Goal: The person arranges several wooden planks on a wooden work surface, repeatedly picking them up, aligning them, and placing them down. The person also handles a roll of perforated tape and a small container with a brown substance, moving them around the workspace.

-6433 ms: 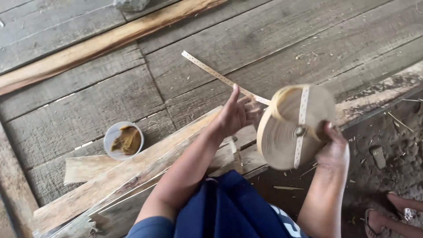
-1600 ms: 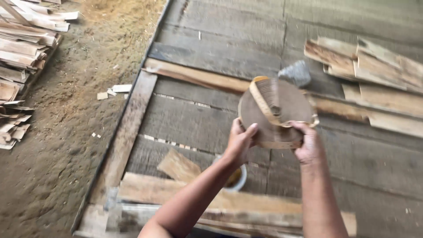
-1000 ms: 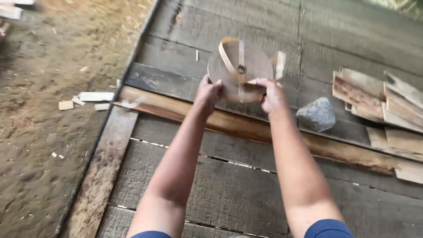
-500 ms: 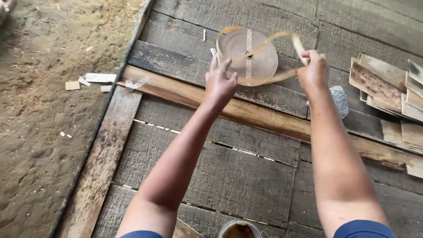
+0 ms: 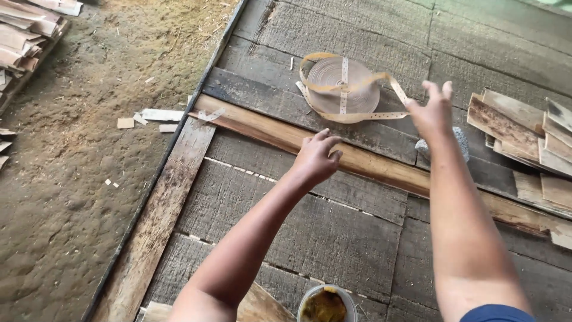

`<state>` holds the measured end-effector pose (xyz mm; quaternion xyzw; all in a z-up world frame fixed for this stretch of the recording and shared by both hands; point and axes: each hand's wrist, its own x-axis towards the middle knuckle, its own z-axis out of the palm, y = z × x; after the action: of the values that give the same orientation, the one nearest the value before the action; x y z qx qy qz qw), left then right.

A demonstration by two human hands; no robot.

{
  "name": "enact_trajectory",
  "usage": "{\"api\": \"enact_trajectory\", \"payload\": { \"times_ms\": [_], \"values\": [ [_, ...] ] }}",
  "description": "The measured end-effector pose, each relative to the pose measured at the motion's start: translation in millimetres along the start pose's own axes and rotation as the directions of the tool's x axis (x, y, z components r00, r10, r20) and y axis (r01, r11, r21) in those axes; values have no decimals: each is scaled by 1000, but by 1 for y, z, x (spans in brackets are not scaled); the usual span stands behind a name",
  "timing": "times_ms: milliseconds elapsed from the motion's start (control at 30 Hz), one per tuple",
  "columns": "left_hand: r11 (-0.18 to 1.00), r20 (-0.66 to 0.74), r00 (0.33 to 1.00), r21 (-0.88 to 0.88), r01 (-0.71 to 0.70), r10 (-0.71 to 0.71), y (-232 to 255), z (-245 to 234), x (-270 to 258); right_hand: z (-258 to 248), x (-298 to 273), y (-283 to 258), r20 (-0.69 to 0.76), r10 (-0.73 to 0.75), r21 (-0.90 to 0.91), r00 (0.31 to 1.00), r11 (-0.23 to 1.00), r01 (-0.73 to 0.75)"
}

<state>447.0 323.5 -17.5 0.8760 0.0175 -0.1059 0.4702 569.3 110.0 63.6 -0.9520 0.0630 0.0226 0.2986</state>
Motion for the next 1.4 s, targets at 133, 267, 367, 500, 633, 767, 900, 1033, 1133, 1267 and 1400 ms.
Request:
{"api": "enact_trajectory", "payload": {
  "times_ms": [133, 267, 367, 500, 633, 767, 900, 1033, 1133, 1267, 1400],
  "values": [
    [996, 17, 998, 69, -59, 58, -29, 16, -38, 13, 11, 96, -217, -520, 71, 826, 836, 545],
    [983, 114, 977, -9, -183, 183, -26, 18, -120, -36, -167, 41, 231, -378, 359, 897, 890, 282],
    [998, 245, 968, -11, -59, 60, -20, 23, -186, -51, -261, 49, 521, -264, 335, 812, 938, 90],
    [980, 252, 968, 191, -49, 0, -25, 45, -257, -40, -348, 113, 717, -190, 157, 671, 982, 110],
    [936, 225, 959, 340, 89, -173, -43, 82, -294, -13, -409, 167, 767, -9, -82, 641, 990, 113],
    [967, 18, 996, 243, 77, -84, -54, 92, -315, 23, -450, 215, 654, -177, -119, 736, 936, 331],
    [993, -318, 944, 101, -58, 88, -45, 66, -343, 43, -467, 254, 562, -183, -203, 807, 915, 349],
    [990, -456, 879, 35, -134, 135, -8, 17, -384, 1, -478, 226, 579, -133, -164, 805, 947, 275],
    [982, -417, 908, -155, -110, 36, 28, -10, -424, -22, -467, 218, 468, -151, -84, 871, 973, 214],
    [975, -194, 978, -219, 32, -75, 24, 4, -441, -35, -426, 210, 250, -61, 16, 966, 998, 59],
    [983, 79, 980, 50, 178, -182, -41, 72, -416, -35, -374, 172, 328, -96, 175, 940, 984, 40]
  ]
}}
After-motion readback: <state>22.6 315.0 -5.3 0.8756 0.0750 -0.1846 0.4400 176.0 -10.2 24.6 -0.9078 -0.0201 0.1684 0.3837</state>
